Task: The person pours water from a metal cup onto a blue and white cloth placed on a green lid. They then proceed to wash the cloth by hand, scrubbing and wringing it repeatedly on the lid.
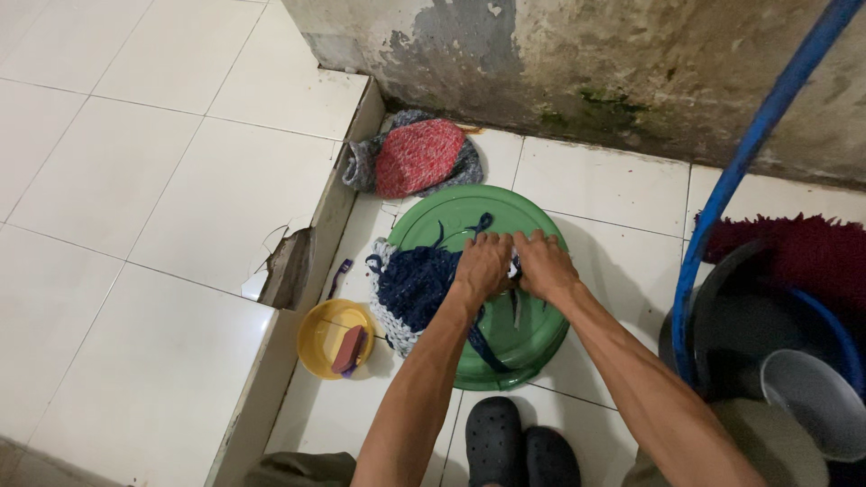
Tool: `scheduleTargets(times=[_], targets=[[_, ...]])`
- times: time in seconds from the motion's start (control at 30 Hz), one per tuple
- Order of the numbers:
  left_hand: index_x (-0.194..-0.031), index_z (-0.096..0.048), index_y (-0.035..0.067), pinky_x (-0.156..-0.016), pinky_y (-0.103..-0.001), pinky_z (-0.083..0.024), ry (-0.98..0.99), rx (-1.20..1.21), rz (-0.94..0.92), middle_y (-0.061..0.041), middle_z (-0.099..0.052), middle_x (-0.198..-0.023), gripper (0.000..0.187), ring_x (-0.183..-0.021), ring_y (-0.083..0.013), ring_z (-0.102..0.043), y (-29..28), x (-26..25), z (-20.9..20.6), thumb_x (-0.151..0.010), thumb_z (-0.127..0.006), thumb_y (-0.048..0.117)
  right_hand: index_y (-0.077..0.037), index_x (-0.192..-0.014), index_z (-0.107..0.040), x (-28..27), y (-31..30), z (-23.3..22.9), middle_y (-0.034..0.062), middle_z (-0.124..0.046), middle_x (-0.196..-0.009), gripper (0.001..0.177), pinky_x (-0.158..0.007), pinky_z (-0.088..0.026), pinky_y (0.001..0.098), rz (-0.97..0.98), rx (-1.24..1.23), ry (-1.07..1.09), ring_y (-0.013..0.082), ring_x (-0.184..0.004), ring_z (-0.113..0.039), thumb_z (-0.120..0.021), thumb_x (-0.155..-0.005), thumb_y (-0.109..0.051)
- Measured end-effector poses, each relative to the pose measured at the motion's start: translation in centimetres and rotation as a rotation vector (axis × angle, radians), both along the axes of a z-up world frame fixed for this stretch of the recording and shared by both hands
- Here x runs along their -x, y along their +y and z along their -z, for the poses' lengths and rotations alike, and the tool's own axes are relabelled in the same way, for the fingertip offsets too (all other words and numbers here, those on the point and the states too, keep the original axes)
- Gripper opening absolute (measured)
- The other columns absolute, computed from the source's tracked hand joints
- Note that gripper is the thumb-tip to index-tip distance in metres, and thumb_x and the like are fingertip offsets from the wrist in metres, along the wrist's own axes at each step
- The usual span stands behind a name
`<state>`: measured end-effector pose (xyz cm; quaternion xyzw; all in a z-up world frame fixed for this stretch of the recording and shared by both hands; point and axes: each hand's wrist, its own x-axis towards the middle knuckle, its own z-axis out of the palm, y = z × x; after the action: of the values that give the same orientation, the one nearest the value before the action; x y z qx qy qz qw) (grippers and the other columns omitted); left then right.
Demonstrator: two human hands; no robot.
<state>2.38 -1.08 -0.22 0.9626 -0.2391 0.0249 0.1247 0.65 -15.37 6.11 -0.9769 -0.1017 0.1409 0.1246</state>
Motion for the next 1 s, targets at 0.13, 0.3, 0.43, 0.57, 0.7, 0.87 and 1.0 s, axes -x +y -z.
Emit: scheduleTargets(times=[0.13,0.3,0.43,0.57,0.7,0.87,1.0], targets=[[-0.114,-0.057,0.007,-0.090,-0.052,-0.050,0.086,0.011,0.004,-0.016,-0.068,-0.110,0.073,-0.110,-0.0359,-0.062,0.1,-0.1,-0.6,-0.060,-0.092,0.041,-0.006,-0.124,-0.052,-0.1,-0.1,0.1,0.0244,-0.056,-0.124,0.065,-0.093,-0.055,0.0534,-0.009,-0.001,-0.008,0.0491,-0.119,-0.056,-0.084,-0.068,-0.003],[-0.114,-0.056,0.005,-0.091,-0.053,-0.049,0.077,0.013,-0.006,-0.017,-0.066,-0.112,0.076,-0.110,-0.0362,-0.061,0.1,0.1,-0.9,-0.055,-0.092,0.039,-0.007,-0.122,-0.052,0.3,0.1,0.4,0.0220,-0.055,-0.125,0.062,-0.092,-0.054,0.0545,0.014,-0.019,-0.041,0.0484,-0.120,-0.054,-0.084,-0.069,-0.005],[-0.114,-0.056,0.008,-0.088,-0.053,-0.050,-0.073,0.049,-0.036,-0.015,-0.065,-0.109,0.059,-0.106,-0.0359,-0.062,0.0,0.9,-0.3,-0.067,-0.085,0.028,-0.010,-0.123,-0.051,1.1,0.1,1.3,0.0194,-0.051,-0.124,0.064,-0.088,-0.054,0.0551,0.004,-0.015,-0.183,0.0471,-0.117,-0.052,-0.082,-0.068,-0.002],[-0.114,-0.056,0.008,-0.084,-0.052,-0.050,-0.125,0.080,-0.058,-0.015,-0.063,-0.108,0.055,-0.104,-0.0364,-0.062,0.2,1.5,-0.8,-0.068,-0.083,0.025,-0.015,-0.126,-0.052,2.1,0.3,1.5,0.0150,-0.051,-0.120,0.065,-0.085,-0.052,0.0577,-0.003,0.028,-0.352,0.0427,-0.111,-0.054,-0.082,-0.069,-0.005],[-0.111,-0.057,0.007,-0.081,-0.053,-0.050,-0.048,0.090,-0.070,-0.017,-0.063,-0.106,0.058,-0.101,-0.0381,-0.061,0.1,1.7,-0.7,-0.064,-0.083,0.027,-0.015,-0.126,-0.049,2.5,0.2,1.2,0.0145,-0.049,-0.122,0.069,-0.084,-0.052,0.0587,-0.006,0.025,-0.301,0.0428,-0.114,-0.054,-0.084,-0.066,-0.006],[-0.109,-0.059,0.010,-0.084,-0.051,-0.051,-0.151,0.057,-0.044,-0.013,-0.065,-0.104,0.041,-0.102,-0.0350,-0.063,0.1,1.1,1.4,-0.074,-0.079,0.021,-0.013,-0.124,-0.049,2.2,-0.3,1.7,0.0197,-0.050,-0.123,0.072,-0.084,-0.056,0.0558,-0.004,-0.081,-0.243,0.0504,-0.116,-0.053,-0.087,-0.063,-0.004],[-0.108,-0.059,0.009,-0.087,-0.053,-0.050,-0.060,0.059,-0.015,-0.014,-0.067,-0.105,0.045,-0.104,-0.0351,-0.064,0.2,0.8,0.7,-0.072,-0.081,0.025,-0.012,-0.123,-0.050,1.6,-0.6,1.9,0.0206,-0.053,-0.123,0.067,-0.084,-0.057,0.0555,0.000,-0.080,-0.159,0.0524,-0.117,-0.054,-0.085,-0.066,-0.003]])
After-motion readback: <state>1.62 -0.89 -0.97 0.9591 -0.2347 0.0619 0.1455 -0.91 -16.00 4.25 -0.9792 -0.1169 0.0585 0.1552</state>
